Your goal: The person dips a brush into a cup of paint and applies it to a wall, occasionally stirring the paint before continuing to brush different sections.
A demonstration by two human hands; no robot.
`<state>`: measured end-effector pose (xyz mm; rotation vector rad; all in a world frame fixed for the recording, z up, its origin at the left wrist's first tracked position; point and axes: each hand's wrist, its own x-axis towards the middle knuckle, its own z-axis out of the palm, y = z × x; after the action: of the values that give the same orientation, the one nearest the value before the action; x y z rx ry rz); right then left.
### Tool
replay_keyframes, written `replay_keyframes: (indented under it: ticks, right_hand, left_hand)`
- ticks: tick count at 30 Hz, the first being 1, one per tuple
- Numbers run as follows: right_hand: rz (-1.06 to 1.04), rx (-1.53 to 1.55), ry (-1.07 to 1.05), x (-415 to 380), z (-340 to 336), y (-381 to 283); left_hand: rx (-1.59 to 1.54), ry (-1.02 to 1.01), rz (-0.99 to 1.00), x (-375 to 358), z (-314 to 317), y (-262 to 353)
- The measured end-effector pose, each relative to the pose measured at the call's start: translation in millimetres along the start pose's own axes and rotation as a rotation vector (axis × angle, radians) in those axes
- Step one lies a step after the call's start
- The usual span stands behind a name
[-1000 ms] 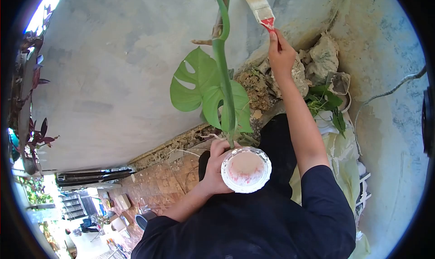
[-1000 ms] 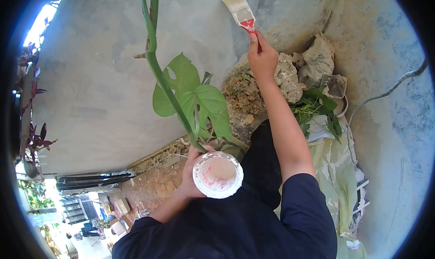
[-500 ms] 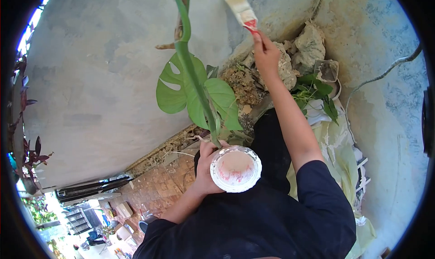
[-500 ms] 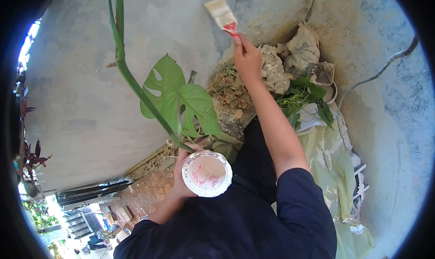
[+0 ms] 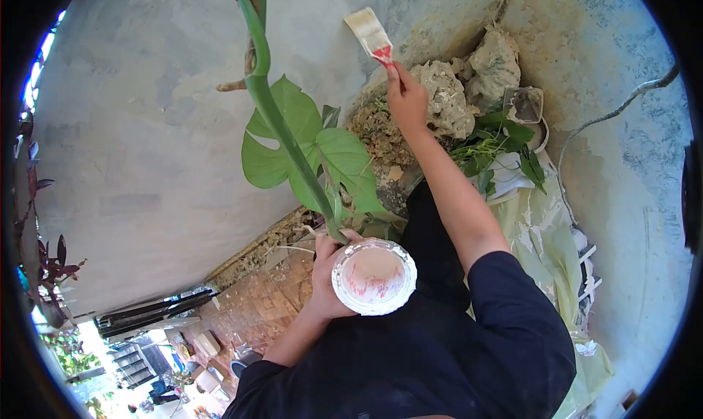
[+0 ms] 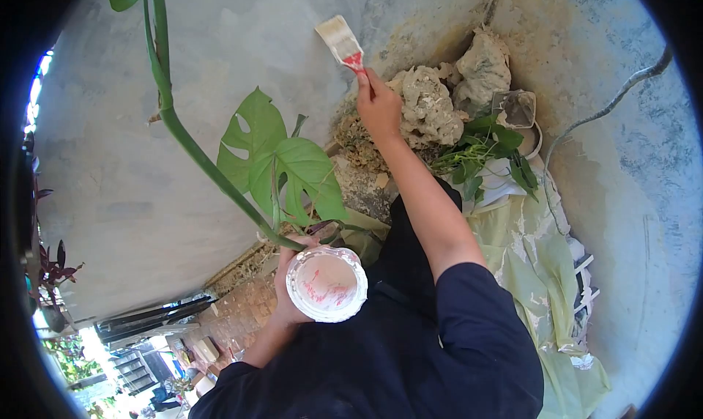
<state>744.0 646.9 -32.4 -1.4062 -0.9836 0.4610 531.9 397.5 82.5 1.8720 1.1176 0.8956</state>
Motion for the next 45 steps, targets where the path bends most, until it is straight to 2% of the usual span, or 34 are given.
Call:
replay_keyframes:
  ticks: [4, 6, 10, 11, 14, 17, 19, 20, 22, 23, 24, 26, 28, 30, 32, 35, 37, 39, 41, 45]
  right_hand:
    - [0.102, -0.274, -0.145, 0, 15, 40]
    - [0.197, -0.46, -0.268, -8, -6, 51]
    - [0.259, -0.543, -0.224, -24, -58, 52]
    - [0.291, -0.569, -0.3, -21, -81, 41]
    - [0.281, -0.668, -0.526, 3, -151, -43]
    - [0.226, -0.603, -0.67, 7, -215, -143]
    - [0.158, -0.502, -0.724, 5, -253, -193]
    - [0.193, -0.481, -0.726, 0, -264, -230]
    - [0.23, -0.71, -0.685, -13, -276, -303]
    - [0.095, -0.689, -0.645, -20, -290, -307]
    - [0.064, -0.734, -0.623, -26, -297, -326]
    - [-0.376, -0.821, -0.689, -42, -309, -342]
    - [-0.529, -0.917, -0.8, -47, -309, -358]
    - [-0.386, -1.042, -0.973, -54, -293, -380]
    - [-0.391, -1.044, -1.099, -61, -276, -396]
    - [-0.621, -0.923, -1.134, -67, -257, -391]
    - [-0.595, -0.931, -1.159, -70, -243, -388]
    - [-0.403, -1.005, -1.197, -74, -223, -391]
    - [-0.505, -1.052, -1.153, -81, -213, -379]
    - [-0.62, -1.209, -1.219, -96, -193, -363]
  left_hand:
    - [-0.059, -0.004, -0.088, -3, -1, 1]
    - [-0.069, 0.011, -0.091, -2, -1, -1]
    - [-0.069, 0.011, -0.041, 0, 1, 0]
    - [-0.057, 0.011, -0.033, 1, 1, 1]
    - [-0.011, 0.033, 0.056, 7, 2, 2]
    - [-0.015, 0.026, 0.111, 7, 2, -6]
    - [0.023, 0.034, 0.153, 7, 5, -13]
    - [0.047, 0.032, 0.178, 9, 6, -12]
    - [0.108, 0.035, 0.21, 12, 6, -8]
    - [0.103, 0.046, 0.204, 13, 6, -4]
    - [0.097, 0.055, 0.196, 14, 7, 1]
    - [0.079, 0.086, 0.201, 15, 13, 1]
    - [0.077, 0.119, 0.198, 16, 17, 3]
    - [0.069, 0.131, 0.189, 15, 19, 5]
    - [0.066, 0.146, 0.199, 14, 21, 8]
    - [0.068, 0.174, 0.204, 14, 20, 7]
    - [0.064, 0.185, 0.212, 12, 22, 7]
    - [0.062, 0.196, 0.245, 13, 20, 8]
    - [0.078, 0.199, 0.255, 12, 21, 6]
    - [0.091, 0.199, 0.255, 9, 21, 10]
